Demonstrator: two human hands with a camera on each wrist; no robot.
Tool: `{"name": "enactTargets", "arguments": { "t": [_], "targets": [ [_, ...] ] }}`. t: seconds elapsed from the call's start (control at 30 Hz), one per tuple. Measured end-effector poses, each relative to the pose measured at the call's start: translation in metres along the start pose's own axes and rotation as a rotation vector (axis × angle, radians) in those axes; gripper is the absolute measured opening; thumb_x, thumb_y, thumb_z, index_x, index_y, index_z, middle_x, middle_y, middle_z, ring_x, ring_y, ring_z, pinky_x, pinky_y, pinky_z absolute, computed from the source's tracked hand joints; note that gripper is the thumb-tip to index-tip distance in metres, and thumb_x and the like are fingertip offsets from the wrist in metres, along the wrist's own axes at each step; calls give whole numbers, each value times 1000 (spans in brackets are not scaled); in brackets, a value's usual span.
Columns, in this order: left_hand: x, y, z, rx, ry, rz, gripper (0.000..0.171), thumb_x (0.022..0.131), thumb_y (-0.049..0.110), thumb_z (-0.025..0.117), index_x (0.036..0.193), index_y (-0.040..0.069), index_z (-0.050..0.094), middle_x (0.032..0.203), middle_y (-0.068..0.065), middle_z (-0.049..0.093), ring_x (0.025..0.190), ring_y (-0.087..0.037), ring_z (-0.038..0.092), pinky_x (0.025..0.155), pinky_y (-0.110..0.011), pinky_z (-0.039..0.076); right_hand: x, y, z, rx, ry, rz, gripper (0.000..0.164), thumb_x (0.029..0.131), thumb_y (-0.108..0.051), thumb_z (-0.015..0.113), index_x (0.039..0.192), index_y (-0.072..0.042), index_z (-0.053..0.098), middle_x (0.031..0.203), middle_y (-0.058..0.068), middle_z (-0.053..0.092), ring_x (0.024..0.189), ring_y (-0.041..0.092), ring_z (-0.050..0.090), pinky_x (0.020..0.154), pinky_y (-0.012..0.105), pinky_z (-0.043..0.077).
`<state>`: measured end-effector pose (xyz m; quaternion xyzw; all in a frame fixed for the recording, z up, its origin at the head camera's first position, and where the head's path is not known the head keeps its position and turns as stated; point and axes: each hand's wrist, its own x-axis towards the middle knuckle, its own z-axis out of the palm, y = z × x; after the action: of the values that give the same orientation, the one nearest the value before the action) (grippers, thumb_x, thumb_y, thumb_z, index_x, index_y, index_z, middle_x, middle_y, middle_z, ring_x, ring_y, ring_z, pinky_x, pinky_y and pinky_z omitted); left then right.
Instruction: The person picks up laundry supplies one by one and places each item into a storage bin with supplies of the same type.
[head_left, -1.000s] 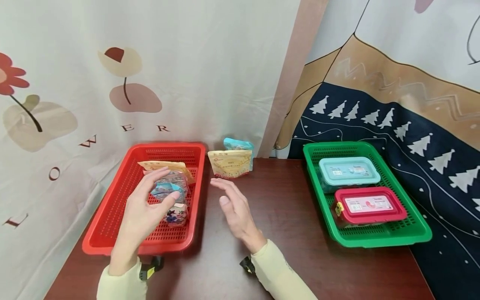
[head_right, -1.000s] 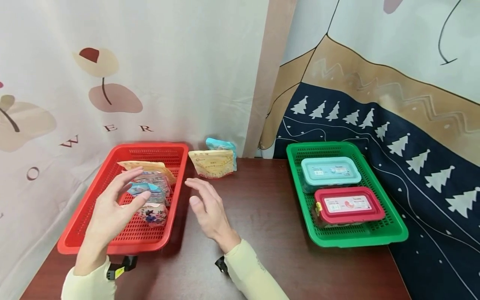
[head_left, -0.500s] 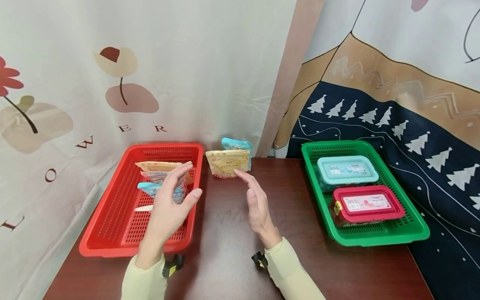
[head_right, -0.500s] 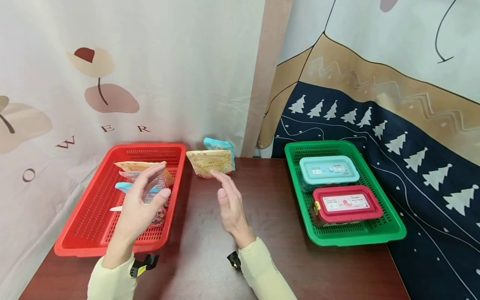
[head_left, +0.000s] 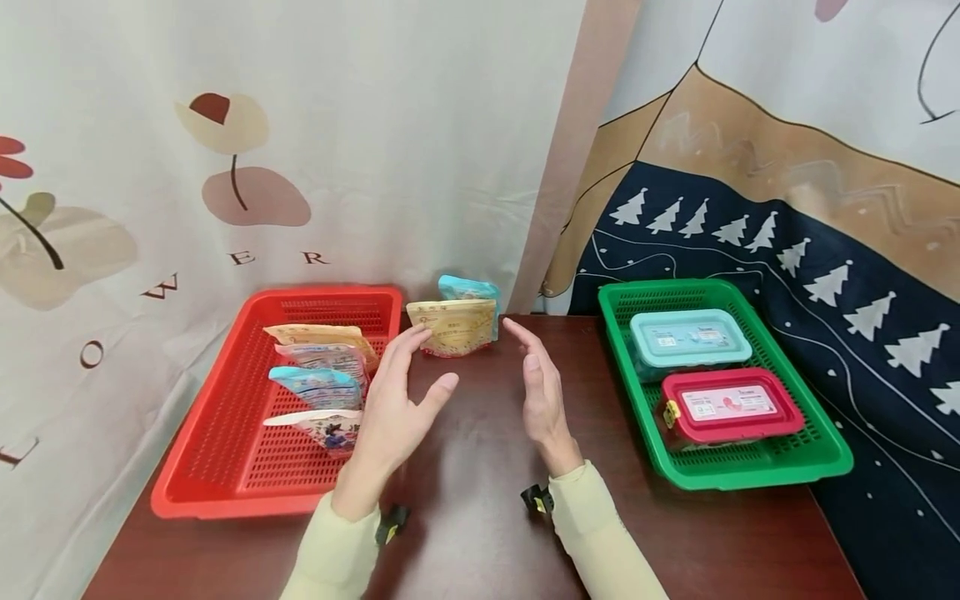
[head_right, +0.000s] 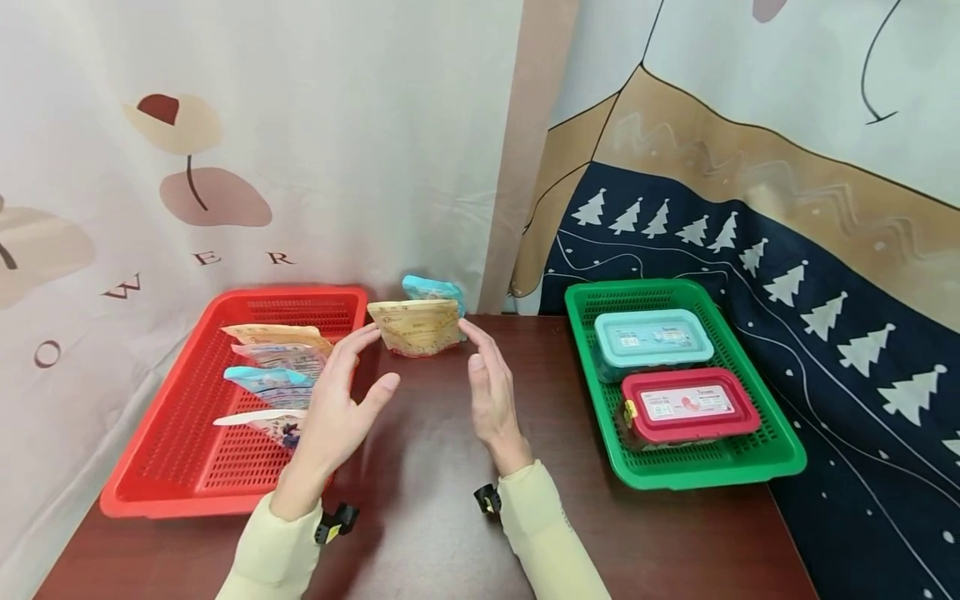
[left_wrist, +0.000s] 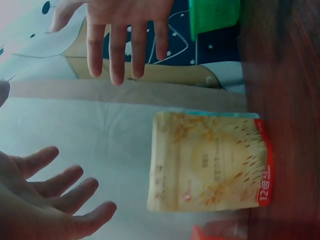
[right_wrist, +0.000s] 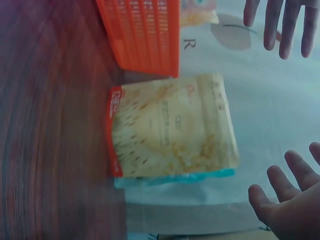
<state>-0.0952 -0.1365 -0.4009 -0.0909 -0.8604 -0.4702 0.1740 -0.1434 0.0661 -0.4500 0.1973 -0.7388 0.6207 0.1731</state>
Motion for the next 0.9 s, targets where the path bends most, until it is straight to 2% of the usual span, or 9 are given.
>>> {"name": "enactTargets", "arguments": {
  "t": [0.1,0.27,0.37,0.5,0.63,0.9],
  "targets": [
    [3,-1,6,13,25,-2,69,95,46,70,151,12,50,159,-8,42,147,-25,39,117,-56,33,3,4,-2,-24,-6,30,64,108,-50,29,152,-9,51,155,5,52,143,22,45,118,54,33],
    [12,-5,15,16,49,-20,82,95,64,62,153,8,46,162,-13,38,150,-28,34,117,-57,31,11,10,-8,-100,-40,104,68,107,-57,32,158,-15,44,161,0,44,148,18,39,121,52,30],
    [19,-7,20,20,52,-44,88,95,70,57,155,6,43,164,-15,33,152,-30,30,118,-58,29,18,15,-11,-132,-68,144,66,106,-57,39,160,-20,41,163,-3,40,150,17,36,121,53,29],
    [31,-10,28,70,34,-70,90,94,67,59,156,5,40,167,-17,26,154,-34,25,120,-60,26,28,19,-12,-180,-116,188,68,101,-57,54,161,-30,38,164,-10,37,150,16,35,119,58,30],
    [42,-10,31,160,-1,-100,93,92,64,65,159,7,35,170,-16,19,156,-38,18,120,-62,23,41,21,-12,-248,-170,179,74,97,-53,65,162,-34,36,164,-12,36,150,17,36,118,58,32],
    [61,-14,30,347,-102,-158,104,89,64,69,164,9,24,171,-20,12,156,-46,6,119,-71,14,64,26,-16,-352,-268,121,78,96,-42,72,162,-25,36,165,-4,38,149,21,38,117,54,36]
  ]
}}
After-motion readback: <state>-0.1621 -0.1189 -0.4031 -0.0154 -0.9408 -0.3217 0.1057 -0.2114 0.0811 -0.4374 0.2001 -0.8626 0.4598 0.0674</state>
